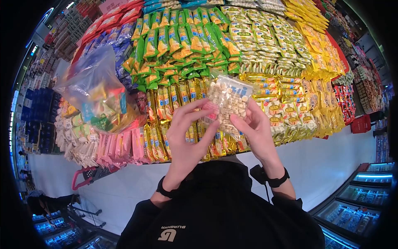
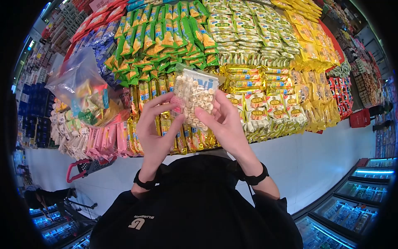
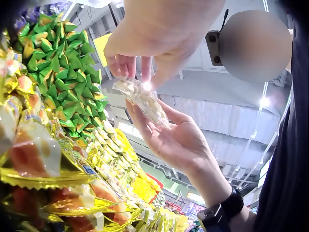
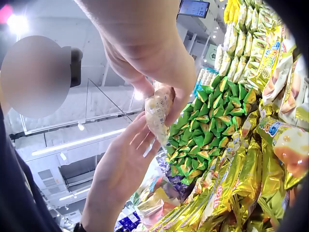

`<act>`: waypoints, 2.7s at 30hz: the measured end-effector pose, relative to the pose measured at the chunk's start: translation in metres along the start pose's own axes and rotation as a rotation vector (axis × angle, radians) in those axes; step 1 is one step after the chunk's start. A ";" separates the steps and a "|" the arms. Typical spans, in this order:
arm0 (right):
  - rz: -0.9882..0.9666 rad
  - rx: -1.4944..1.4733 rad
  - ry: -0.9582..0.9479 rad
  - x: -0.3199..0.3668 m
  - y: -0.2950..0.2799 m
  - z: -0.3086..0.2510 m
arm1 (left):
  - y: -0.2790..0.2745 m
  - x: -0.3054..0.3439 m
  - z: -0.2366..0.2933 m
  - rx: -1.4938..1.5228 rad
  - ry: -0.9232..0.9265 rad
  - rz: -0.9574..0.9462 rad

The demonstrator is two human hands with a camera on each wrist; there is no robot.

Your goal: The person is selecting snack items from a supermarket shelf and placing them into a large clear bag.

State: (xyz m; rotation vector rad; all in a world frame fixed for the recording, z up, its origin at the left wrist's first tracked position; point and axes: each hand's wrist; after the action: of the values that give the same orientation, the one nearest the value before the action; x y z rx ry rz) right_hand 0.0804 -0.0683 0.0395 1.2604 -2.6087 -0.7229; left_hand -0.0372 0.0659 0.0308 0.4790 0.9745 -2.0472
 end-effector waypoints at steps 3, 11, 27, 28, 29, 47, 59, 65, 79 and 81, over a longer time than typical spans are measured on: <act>-0.008 -0.026 0.009 0.002 0.000 0.000 | 0.001 -0.002 0.009 0.296 -0.285 -0.033; 0.012 -0.013 0.002 0.002 0.004 0.006 | 0.005 0.009 0.007 0.529 -0.363 -0.123; 0.092 -0.184 0.280 0.004 0.000 0.015 | 0.000 0.004 0.017 0.239 -0.093 -0.110; 0.102 -0.184 0.285 0.004 0.000 0.015 | 0.000 0.004 0.017 0.240 -0.093 -0.113; 0.075 -0.168 0.273 0.003 0.000 0.014 | 0.000 0.004 0.017 0.238 -0.090 -0.117; -0.029 0.313 -0.277 -0.009 0.004 0.001 | 0.007 0.006 -0.002 0.558 -0.453 -0.218; -0.151 0.665 -0.507 0.000 0.026 -0.010 | 0.003 0.012 -0.015 0.792 -0.714 -0.401; -0.246 0.689 -0.587 -0.002 0.025 -0.013 | -0.003 0.010 -0.012 0.800 -0.615 -0.450; -0.117 0.466 -0.489 0.004 0.016 0.002 | 0.003 0.005 -0.004 0.793 -0.553 -0.217; -0.086 0.423 -0.445 0.004 0.011 0.004 | 0.006 0.006 -0.008 0.724 -0.529 -0.164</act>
State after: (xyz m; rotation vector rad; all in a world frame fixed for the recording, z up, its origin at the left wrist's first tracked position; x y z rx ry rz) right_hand 0.0683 -0.0642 0.0407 1.4680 -3.2163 -0.5265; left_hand -0.0360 0.0661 0.0191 0.1909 -0.0632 -2.4657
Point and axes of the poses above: each hand's wrist, its own x-axis away from the middle knuckle, its own y-axis out of the palm, z = x × y, and after that the axes turned 13 degrees about -x, right-handed
